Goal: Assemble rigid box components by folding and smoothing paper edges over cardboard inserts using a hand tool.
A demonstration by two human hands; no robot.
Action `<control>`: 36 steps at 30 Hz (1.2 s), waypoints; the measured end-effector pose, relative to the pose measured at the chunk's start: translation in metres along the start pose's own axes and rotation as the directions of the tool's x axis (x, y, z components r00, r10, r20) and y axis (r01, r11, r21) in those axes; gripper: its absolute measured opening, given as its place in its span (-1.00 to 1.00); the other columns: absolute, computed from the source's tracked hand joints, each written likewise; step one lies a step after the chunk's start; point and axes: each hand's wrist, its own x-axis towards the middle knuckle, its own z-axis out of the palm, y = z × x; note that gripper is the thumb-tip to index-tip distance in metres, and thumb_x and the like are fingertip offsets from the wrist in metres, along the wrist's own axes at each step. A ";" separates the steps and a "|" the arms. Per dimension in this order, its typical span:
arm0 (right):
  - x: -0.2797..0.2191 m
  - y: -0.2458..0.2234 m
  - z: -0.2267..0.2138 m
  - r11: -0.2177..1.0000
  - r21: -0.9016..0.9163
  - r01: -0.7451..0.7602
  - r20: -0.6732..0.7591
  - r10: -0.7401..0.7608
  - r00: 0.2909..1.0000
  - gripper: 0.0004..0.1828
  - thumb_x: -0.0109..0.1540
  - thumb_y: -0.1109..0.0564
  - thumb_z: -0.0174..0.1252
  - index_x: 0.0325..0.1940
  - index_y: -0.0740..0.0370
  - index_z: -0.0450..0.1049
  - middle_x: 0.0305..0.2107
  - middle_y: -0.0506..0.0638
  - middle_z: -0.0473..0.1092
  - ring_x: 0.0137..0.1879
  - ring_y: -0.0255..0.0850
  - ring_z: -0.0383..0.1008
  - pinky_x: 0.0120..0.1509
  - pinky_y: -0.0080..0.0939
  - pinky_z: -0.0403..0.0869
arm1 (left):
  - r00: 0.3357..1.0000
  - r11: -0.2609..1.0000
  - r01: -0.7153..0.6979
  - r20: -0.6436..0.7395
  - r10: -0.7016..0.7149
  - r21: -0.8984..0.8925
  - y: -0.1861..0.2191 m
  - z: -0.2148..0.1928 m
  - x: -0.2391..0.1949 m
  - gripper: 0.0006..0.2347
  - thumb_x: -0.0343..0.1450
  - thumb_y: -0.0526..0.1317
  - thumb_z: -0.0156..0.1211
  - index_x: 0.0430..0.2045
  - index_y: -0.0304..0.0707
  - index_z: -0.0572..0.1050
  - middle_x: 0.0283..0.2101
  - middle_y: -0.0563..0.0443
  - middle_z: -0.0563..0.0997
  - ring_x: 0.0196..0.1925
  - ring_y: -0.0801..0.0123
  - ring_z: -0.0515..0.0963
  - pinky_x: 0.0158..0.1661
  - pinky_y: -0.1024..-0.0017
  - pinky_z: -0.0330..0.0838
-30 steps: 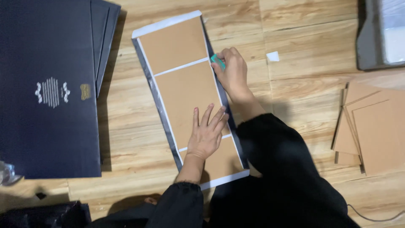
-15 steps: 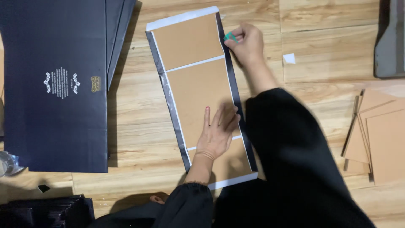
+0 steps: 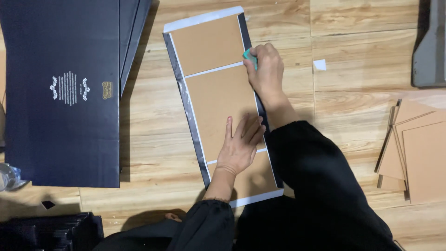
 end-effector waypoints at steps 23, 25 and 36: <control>-0.013 0.006 0.006 0.885 0.261 -0.387 0.030 0.393 0.919 -0.72 -0.12 0.19 0.38 -0.42 0.21 0.44 -0.59 0.01 0.35 -0.48 -0.23 0.41 -0.40 -0.32 0.38 | 0.993 0.993 0.087 -0.067 -0.092 -0.078 0.005 0.001 0.000 -0.61 0.23 -0.22 -0.14 -0.02 0.07 0.29 0.15 0.20 0.23 0.30 0.15 0.04 0.21 -0.15 -0.21; -0.027 -0.016 0.000 0.906 0.225 -0.359 0.062 0.355 0.933 -0.73 -0.09 0.19 0.36 -0.39 0.22 0.44 -0.55 0.04 0.35 -0.44 -0.15 0.42 -0.38 -0.25 0.40 | 0.994 0.994 0.080 -0.065 -0.085 -0.075 0.004 0.002 -0.001 -0.64 0.25 -0.21 -0.16 -0.05 0.06 0.31 0.12 0.19 0.26 0.30 0.14 0.04 0.21 -0.15 -0.21; -0.028 0.001 -0.013 0.790 0.379 -0.482 0.180 0.448 0.876 -0.75 -0.09 0.19 0.33 -0.39 0.27 0.45 -0.55 0.01 0.40 -0.48 -0.40 0.33 -0.41 -0.48 0.32 | 0.991 0.995 0.078 -0.101 -0.084 -0.062 0.006 0.003 -0.001 -0.65 0.29 -0.22 -0.23 -0.02 0.06 0.27 0.17 0.19 0.21 0.30 0.15 0.04 0.21 -0.13 -0.20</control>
